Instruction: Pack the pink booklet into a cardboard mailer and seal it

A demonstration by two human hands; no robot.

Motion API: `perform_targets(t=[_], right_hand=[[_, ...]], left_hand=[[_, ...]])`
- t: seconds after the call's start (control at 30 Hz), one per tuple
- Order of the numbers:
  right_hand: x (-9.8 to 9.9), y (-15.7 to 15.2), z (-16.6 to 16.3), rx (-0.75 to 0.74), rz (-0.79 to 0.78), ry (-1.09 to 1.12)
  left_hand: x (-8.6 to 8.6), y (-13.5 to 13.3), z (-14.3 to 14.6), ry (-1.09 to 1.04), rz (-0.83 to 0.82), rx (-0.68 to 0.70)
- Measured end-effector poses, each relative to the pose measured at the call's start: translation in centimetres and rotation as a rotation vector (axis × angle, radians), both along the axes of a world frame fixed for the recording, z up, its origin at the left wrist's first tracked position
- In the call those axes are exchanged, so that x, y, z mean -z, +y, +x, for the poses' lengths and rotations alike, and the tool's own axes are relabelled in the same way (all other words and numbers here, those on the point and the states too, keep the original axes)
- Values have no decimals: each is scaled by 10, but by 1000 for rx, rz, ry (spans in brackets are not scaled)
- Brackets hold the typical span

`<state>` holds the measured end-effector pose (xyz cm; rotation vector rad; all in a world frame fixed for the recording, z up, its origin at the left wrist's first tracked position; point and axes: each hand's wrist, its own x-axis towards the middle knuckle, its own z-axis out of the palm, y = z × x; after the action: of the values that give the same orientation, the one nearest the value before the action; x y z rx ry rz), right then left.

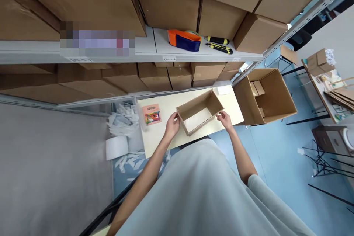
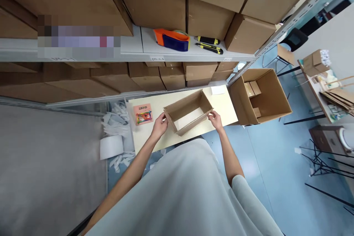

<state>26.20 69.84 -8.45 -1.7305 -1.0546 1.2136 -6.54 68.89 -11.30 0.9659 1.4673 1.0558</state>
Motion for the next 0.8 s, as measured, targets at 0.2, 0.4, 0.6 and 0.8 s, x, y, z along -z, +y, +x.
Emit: perform_targets(t=[0.2, 0.4, 0.6, 0.8], right_hand=[[-14, -6, 6, 47, -21, -49], [-68, 30, 23, -34, 81, -174], [-96, 64, 12, -347, 56, -422], [-108, 67, 12, -381, 170, -597]], left_hand=[[-11, -12, -3, 69, -27, -17], [-51, -46, 2, 105, -49, -93], [-91, -57, 20, 449, -237, -79], [-110, -40, 37, 673, -222, -143]])
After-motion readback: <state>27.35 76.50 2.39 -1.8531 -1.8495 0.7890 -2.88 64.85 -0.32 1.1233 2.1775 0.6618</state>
